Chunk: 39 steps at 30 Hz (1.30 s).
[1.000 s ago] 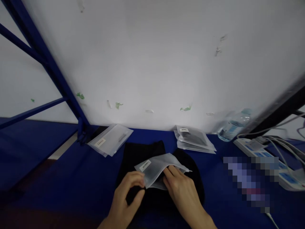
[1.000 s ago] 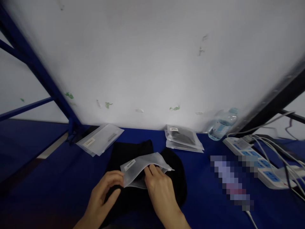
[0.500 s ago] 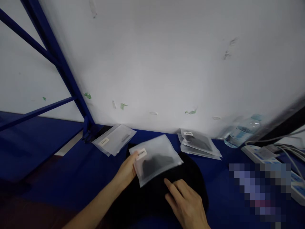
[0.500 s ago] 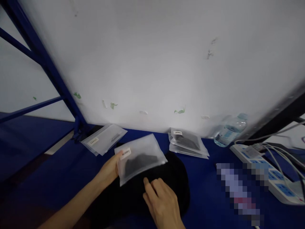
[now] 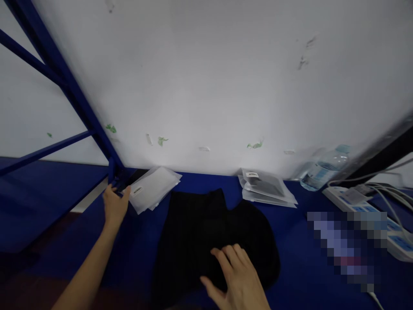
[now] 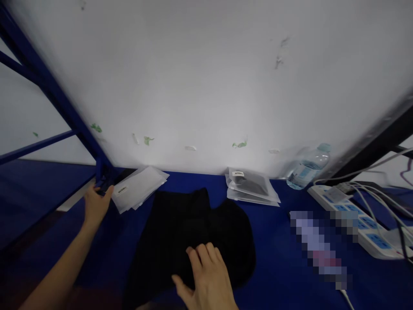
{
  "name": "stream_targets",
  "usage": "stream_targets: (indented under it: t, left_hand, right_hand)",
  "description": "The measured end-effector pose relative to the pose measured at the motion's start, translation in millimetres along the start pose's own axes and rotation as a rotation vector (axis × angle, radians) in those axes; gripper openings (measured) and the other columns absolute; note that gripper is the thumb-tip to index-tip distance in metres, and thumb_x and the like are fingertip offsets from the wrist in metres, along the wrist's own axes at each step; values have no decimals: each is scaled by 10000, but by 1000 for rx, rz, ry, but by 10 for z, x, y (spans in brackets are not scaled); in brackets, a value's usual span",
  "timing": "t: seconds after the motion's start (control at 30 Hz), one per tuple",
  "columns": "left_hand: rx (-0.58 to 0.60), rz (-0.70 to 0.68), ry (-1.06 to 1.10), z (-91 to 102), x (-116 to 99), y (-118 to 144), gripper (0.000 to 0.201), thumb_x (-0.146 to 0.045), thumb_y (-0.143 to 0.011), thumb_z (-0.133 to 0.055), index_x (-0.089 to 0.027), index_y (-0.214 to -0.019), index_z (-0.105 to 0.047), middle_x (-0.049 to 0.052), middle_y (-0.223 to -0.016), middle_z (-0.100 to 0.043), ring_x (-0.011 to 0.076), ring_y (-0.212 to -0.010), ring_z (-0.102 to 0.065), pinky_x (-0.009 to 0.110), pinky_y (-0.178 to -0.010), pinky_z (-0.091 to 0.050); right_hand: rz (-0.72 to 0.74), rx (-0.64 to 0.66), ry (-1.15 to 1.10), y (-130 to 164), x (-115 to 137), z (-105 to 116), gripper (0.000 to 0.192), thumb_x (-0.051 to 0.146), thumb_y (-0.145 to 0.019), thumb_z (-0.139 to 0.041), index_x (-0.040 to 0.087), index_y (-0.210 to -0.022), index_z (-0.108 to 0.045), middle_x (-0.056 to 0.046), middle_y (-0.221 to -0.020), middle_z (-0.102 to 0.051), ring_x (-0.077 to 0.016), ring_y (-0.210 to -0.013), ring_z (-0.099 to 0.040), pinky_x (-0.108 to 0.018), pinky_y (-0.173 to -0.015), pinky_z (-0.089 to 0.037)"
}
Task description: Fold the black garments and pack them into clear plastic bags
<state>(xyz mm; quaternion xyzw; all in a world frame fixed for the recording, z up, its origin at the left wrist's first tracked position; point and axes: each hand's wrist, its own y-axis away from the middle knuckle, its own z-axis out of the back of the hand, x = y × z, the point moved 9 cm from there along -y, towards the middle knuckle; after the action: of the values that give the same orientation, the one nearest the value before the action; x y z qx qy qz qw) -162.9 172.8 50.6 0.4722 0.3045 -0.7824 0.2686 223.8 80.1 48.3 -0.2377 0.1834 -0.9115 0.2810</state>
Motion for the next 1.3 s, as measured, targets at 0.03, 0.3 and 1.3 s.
stream_targets:
  t: [0.03, 0.3, 1.3]
  left_hand:
    - [-30, -93, -72, 11, -86, 137, 450, -228, -793, -606, -110, -1211, -491, 167, -1216, -558, 318, -1146, -510, 460, -986, -390]
    - [963, -339, -278, -1117, -437, 1914, 188, -359, -905, -486, -224, -958, -605, 29, -920, -633, 210, -889, -597, 345, -820, -456]
    - [1002, -207, -89, -1169, -678, 1839, 203, -412, -900, -484, -252, -991, -569, -20, -861, -625, 197, -819, -601, 289, -742, -452]
  right_hand:
    - [4, -9, 13, -23, 23, -3, 474, 427, -750, -688, 171, -1141, -608, -108, -954, -656, -281, -852, -632, -445, -749, -559]
    - [-135, 76, -185, -118, -111, -192, 260, 217, -885, -526, 206, -1127, -620, -90, -1053, -679, -253, -969, -643, -404, -837, -542]
    - [-584, -131, -227, 74, -1460, 445, 307, 311, -868, -470, 183, -1078, -654, -78, -977, -719, -263, -910, -667, -360, -781, -522]
